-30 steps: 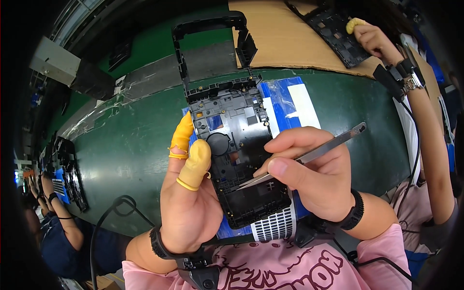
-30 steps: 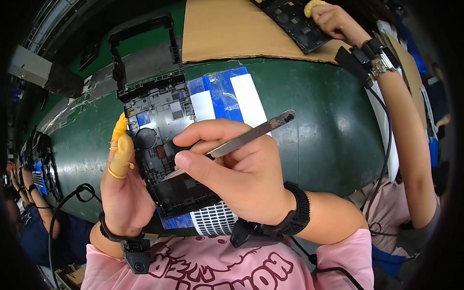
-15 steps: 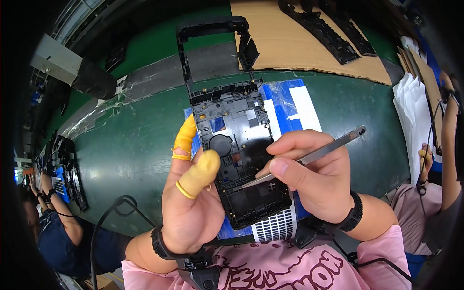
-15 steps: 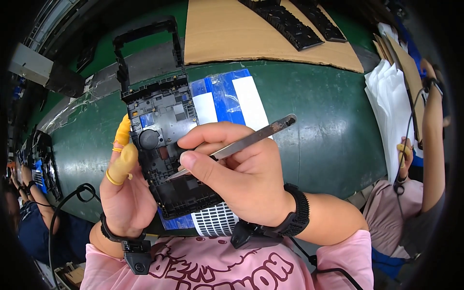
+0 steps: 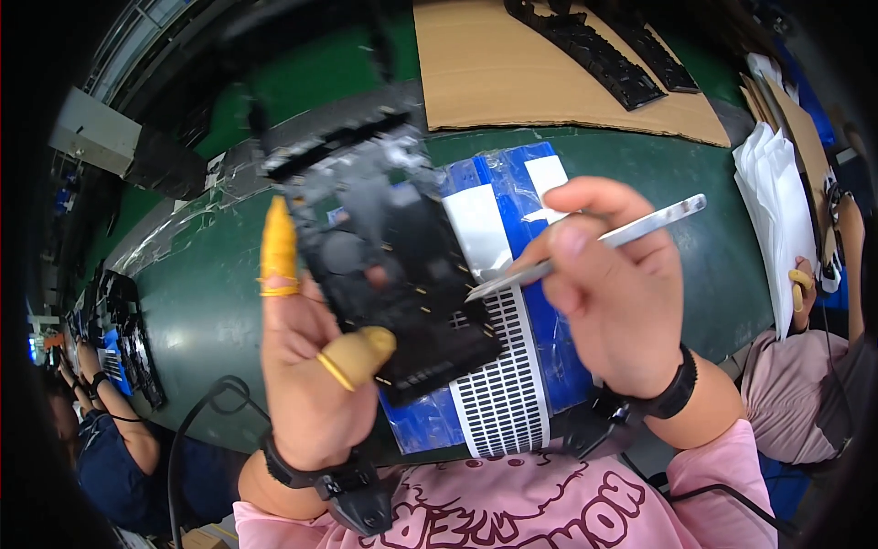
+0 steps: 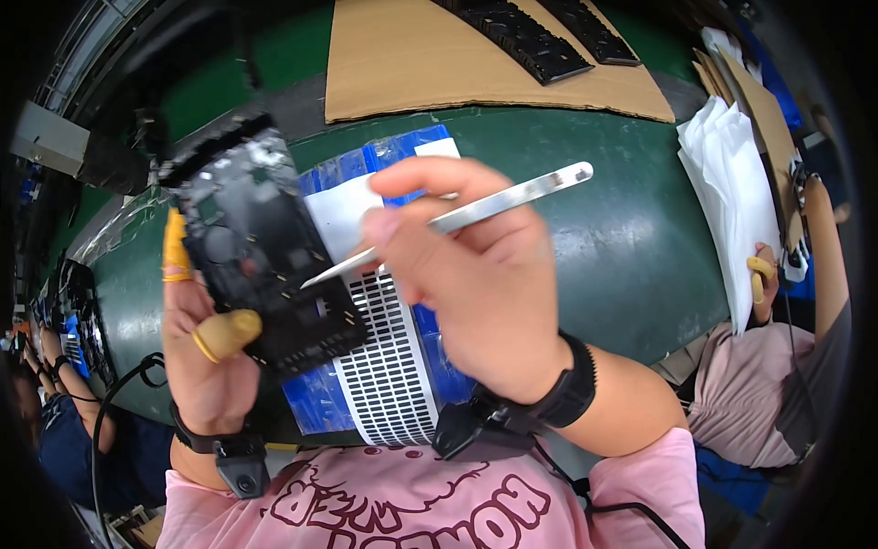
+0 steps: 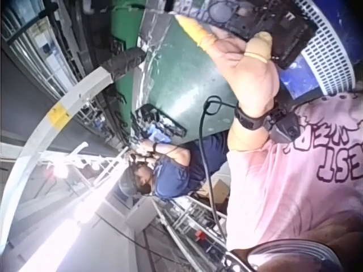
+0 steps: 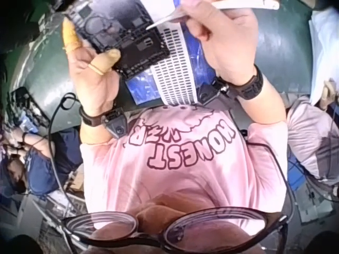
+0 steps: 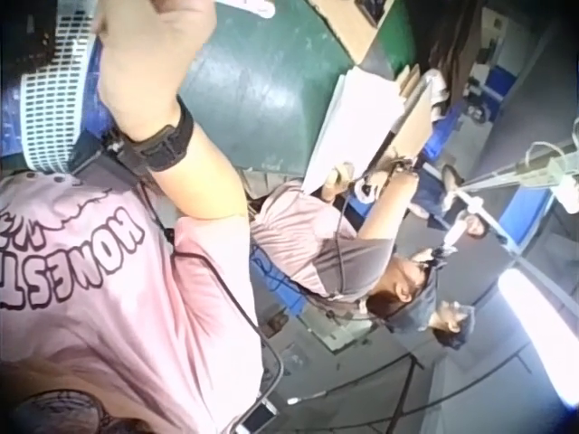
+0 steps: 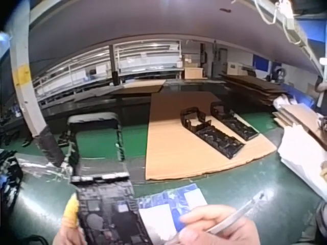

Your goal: Use tweezers to carefully position and attach small components and labels onto a plastic electronic device housing.

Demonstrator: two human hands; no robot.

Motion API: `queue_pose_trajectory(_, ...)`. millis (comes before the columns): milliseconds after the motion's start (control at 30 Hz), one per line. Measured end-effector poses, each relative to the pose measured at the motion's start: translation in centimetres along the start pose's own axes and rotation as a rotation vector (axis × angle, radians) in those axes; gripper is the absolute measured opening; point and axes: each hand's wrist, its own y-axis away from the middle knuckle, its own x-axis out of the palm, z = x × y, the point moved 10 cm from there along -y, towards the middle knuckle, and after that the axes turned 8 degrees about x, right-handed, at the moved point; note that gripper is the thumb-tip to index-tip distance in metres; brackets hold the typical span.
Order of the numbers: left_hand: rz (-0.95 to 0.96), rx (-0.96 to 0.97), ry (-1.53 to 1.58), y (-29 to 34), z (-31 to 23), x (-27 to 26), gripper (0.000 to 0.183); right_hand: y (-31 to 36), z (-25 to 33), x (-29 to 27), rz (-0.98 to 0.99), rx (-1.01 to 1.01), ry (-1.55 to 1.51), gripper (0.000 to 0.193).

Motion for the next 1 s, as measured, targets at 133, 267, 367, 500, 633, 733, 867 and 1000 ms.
queue_pose_trajectory(133, -0.067, 0.285, -0.044, -1.5, -3.1, -2.2, 0.085, -0.7, 0.1, -2.4, -0.095, 0.003, 0.28, 0.012)
queue_pose_trajectory(267, -0.146, 0.293, 0.099, -1.6, -4.0, -4.3, 0.046, -1.0, -1.1, -2.0, -0.102, 0.08, 0.348, 0.01)
queue_pose_trajectory(367, -0.036, 0.187, 0.292, -2.2, -3.4, -3.6, 0.028, -1.0, -1.1, -2.5, -0.122, 0.055, 0.36, 0.011)
queue_pose_trajectory(500, -0.004, 0.154, 0.317, -2.3, -3.2, -3.1, 0.026, -1.0, -1.0, -2.2, -0.125, 0.049, 0.351, 0.012)
queue_pose_trajectory(633, -0.042, 0.086, 0.251, -2.1, -1.6, -2.2, 0.032, -1.1, -1.1, -2.5, -0.147, 0.071, 0.366, 0.013)
queue_pose_trajectory(733, -0.128, 0.015, 0.214, -1.7, -0.1, -3.3, 0.034, -1.1, -0.8, -2.6, -0.135, 0.061, 0.381, 0.013)
queue_pose_trajectory(867, -0.043, -0.103, 0.307, -1.0, 1.6, -0.6, 0.037, -0.8, 0.6, -2.1, -0.107, 0.061, 0.105, 0.018)
queue_pose_trajectory(1000, -0.045, -0.193, 0.277, 0.1, 2.8, 0.4, 0.039, 0.6, 0.6, 0.6, -0.002, 0.072, 0.199, 0.021)
